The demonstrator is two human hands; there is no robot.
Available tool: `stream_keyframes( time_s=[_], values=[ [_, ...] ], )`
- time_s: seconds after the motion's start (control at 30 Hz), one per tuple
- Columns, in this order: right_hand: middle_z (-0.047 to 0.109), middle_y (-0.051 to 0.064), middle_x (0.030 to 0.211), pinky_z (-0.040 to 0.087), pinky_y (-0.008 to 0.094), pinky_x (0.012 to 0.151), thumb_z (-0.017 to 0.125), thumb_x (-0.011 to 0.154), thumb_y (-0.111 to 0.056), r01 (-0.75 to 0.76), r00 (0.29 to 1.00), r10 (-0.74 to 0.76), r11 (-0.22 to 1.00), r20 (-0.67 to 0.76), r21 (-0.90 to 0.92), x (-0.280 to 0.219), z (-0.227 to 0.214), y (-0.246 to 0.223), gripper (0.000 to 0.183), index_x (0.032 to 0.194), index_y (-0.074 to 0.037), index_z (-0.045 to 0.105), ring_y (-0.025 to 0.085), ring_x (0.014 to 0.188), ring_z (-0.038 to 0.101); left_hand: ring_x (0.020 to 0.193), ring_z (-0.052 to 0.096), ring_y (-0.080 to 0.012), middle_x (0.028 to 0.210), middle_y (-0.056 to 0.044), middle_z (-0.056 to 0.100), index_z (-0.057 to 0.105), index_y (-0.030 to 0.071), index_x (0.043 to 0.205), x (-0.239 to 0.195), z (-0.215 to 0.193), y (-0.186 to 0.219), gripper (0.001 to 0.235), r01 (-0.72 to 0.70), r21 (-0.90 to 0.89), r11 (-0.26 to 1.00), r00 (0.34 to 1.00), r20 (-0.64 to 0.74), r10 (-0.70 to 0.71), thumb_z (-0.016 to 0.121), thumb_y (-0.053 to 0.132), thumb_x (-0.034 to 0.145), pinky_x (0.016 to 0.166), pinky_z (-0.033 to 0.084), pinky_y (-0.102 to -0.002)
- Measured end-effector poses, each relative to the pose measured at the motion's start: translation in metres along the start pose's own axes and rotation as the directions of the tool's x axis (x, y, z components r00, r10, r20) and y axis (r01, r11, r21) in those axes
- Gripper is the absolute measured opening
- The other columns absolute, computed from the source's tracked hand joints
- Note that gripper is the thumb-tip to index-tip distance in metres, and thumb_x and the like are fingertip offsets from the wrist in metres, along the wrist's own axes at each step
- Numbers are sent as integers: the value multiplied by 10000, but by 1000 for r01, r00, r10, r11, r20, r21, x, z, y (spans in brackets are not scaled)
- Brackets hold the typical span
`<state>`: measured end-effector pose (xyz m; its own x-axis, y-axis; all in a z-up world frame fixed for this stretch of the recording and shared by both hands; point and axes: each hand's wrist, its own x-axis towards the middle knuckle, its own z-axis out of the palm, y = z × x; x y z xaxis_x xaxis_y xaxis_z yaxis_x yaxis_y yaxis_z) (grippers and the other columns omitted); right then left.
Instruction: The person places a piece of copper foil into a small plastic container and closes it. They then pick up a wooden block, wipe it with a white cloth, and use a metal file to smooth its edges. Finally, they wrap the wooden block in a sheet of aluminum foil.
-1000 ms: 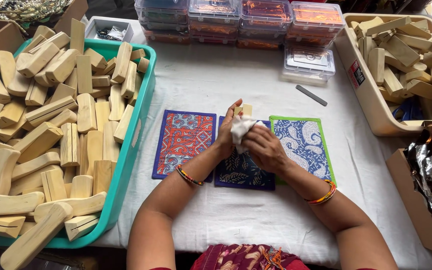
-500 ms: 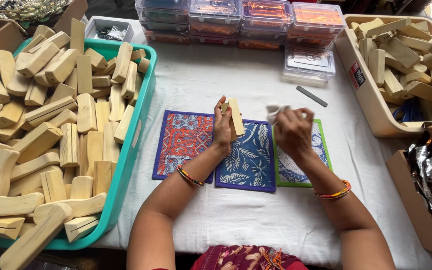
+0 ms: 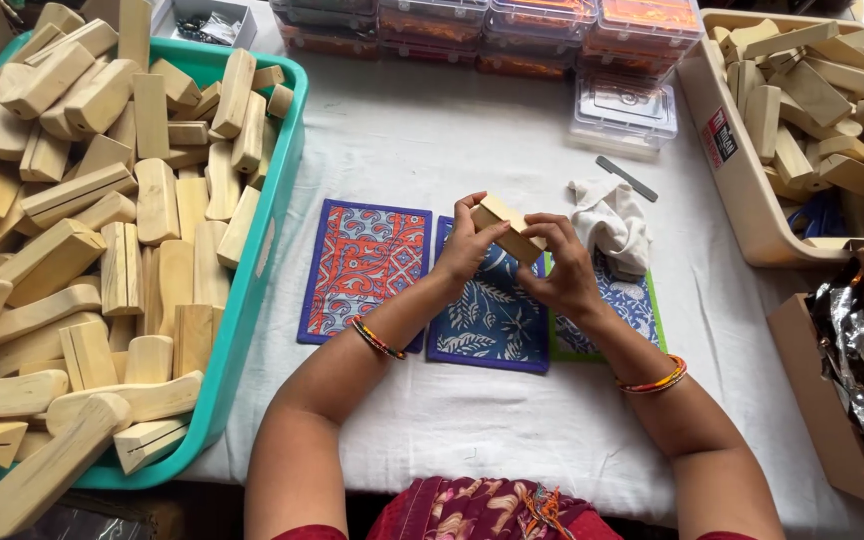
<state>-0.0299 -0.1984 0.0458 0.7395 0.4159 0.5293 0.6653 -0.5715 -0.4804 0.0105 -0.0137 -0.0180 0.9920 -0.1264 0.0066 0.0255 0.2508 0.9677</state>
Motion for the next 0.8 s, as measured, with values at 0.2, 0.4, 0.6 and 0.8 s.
stream_keyframes(
  time_s=[0.2, 0.4, 0.6, 0.8],
  values=[
    [698, 62, 1214, 460, 513, 1089, 783, 736, -66, 148, 979, -120, 975, 166, -164, 8, -6, 30, 317, 1022, -119, 656, 321, 1269, 625, 1286, 521, -274, 1314, -92, 562, 528, 200, 1359, -15, -17, 45, 784, -497, 792, 355, 861, 397, 320, 883, 484, 720, 1076, 336, -578],
    [671, 49, 1302, 498, 441, 1070, 786, 787, -170, -111, 956, 100, 994, 276, 23, 1, -3, 24, 372, 1105, -123, 599, 252, 1225, 615, 1128, 604, -240, 1159, -39, 627, 702, 237, 1288, -12, -26, 29, 543, -537, 741, 403, 842, 443, 308, 835, 417, 793, 1028, 514, -399],
    [660, 102, 1295, 336, 542, 1174, 824, 735, -138, 92, 966, -69, 992, 250, -81, 3, -1, 32, 415, 1086, -107, 605, 330, 1253, 586, 1032, 626, -251, 1095, -52, 646, 713, 174, 1163, -7, -28, 37, 470, -636, 750, 181, 754, 554, 352, 845, 446, 803, 924, 471, -428],
    [640, 111, 1347, 363, 531, 1198, 825, 793, -205, 210, 958, -141, 938, 251, -274, 2, -5, 18, 428, 1150, -83, 623, 312, 1251, 618, 996, 650, -234, 1080, -42, 682, 714, 159, 1169, -14, -28, 48, 503, -704, 706, 83, 673, 625, 396, 854, 436, 772, 912, 456, -411]
  ],
)
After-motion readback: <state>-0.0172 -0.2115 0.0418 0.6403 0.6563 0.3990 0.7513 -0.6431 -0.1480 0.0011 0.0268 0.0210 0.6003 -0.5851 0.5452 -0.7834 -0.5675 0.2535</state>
